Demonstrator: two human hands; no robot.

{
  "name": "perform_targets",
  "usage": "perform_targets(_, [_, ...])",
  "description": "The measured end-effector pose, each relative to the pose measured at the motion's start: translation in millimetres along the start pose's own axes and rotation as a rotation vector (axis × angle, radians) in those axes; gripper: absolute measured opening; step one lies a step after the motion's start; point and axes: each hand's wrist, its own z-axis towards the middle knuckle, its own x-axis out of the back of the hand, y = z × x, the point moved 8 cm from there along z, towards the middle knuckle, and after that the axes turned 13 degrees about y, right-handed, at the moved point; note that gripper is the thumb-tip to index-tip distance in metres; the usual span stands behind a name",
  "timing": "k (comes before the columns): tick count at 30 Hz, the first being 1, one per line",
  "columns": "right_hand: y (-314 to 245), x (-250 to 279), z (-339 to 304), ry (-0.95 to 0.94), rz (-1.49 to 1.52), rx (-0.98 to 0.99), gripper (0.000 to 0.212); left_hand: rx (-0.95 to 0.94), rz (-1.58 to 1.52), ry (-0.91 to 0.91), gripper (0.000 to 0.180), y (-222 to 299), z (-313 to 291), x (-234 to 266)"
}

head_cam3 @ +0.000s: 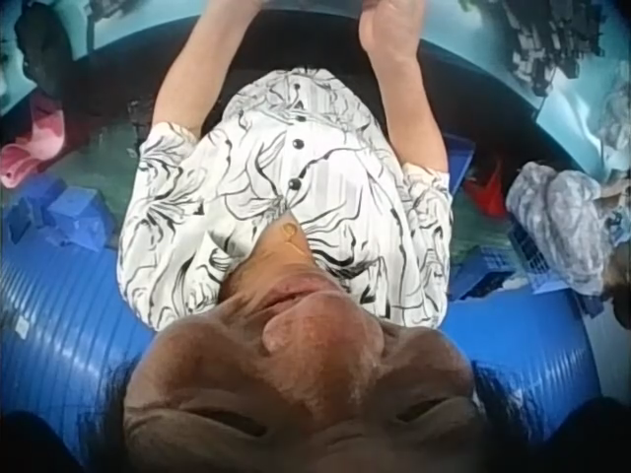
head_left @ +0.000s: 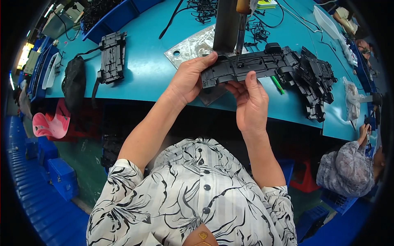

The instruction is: Assembling black plastic components of toy cars using an electric screwdriver at a workbench.

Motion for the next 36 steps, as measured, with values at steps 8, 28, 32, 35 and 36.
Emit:
perform_targets(8, [-2.9, -2.5, -0.5, -0.001, -0.038, 0.038, 0.034, -0.003, 0.006, -0.015, 0.039, 0.5, 0.1, -0.6])
perform_targets(28, [-9.5, -10.2, -1.8, -0.024, -0.083, 0.087, 0.034, 0.009, 0.046, -0.026, 0.038, 1.7, -0.5, -1.5])
perform_targets(32, [-11.2, -11.5, -3.2, -0.019, -0.098, 0.09, 0.035, 0.022, 0.052, -0.018, 0.038, 1.3, -0.2, -1.8])
perform_targets(35, [-11.7, -12.3, -4.5, -0.021, -0.097, 0.091, 0.035, 0.034, 0.065, -0.013, 0.039, -0.4, 1.4, 0.1])
perform_targets(36, [-11.9, -12.8, -4.5, -0.022, -0.097, 0.09, 0.035, 0.032, 0.069, -0.019, 0.039, -0.3, 1.7, 0.7])
